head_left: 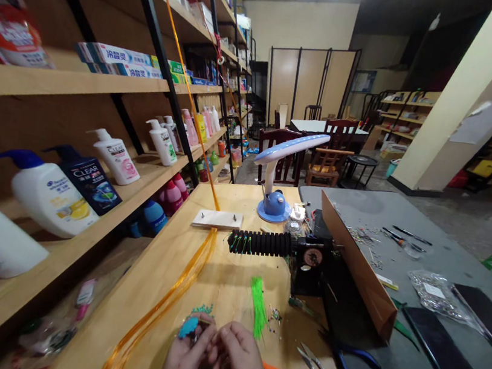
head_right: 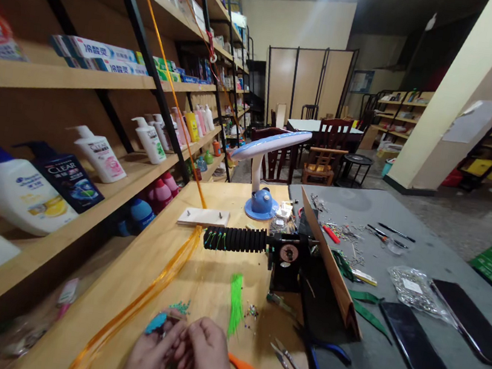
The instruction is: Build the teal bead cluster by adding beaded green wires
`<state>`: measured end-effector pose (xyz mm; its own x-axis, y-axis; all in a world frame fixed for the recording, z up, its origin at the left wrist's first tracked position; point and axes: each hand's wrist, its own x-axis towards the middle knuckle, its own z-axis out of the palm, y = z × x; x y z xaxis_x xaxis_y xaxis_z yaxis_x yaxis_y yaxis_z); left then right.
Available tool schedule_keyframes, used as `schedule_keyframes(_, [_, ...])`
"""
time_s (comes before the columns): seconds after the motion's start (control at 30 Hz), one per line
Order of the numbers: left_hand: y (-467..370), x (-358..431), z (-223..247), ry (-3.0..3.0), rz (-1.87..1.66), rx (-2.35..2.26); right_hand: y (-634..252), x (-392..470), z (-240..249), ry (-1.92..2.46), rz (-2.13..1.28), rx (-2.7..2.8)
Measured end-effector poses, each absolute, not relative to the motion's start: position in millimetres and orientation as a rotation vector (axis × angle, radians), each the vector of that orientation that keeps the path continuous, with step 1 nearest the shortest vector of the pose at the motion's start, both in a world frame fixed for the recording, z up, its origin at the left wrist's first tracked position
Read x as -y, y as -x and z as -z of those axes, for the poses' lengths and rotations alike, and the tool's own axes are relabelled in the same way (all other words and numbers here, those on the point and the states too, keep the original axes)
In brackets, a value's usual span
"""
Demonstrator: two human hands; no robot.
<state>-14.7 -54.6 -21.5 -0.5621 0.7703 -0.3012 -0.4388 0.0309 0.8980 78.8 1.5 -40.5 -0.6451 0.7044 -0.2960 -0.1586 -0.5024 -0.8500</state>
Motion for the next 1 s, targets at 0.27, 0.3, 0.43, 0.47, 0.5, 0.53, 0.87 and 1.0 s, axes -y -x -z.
schedule_keyframes(0.27, [25.1,50.7,38.1,-0.482,-1.718,-1.451,-80.4,0.1,35.8,0.986,-2.031,1.248])
schedule_keyframes(0.3, [25.7,50.6,38.8,-0.500,-1.715,-1.453,-80.7,0.3,35.7,0.988,-1.999,1.265])
schedule_keyframes(0.43, [26.1,49.9,37.8,-0.484,-1.702,-1.459,-79.9,-0.9,37.9,0.950,-1.947,1.288])
schedule_keyframes(0.47, [25.8,49.6,36.6,-0.472,-1.699,-1.456,-79.1,-1.6,38.7,0.946,-1.950,1.286])
schedule_keyframes(0.5, [25.4,49.2,35.0,-0.462,-1.695,-1.455,-78.1,-2.4,39.6,0.948,-1.951,1.283])
schedule_keyframes(0.53, [24.8,48.8,33.1,-0.457,-1.692,-1.454,-77.2,-3.1,40.3,0.955,-1.949,1.282])
schedule_keyframes(0.87, [26.8,44.7,20.2,-0.540,-1.727,-1.468,-87.5,-10.3,47.2,0.990,-1.687,1.523])
schedule_keyframes(1.0, [30.3,44.1,18.9,-0.560,-1.710,-1.488,-82.6,-14.2,48.8,1.027,-1.665,1.564])
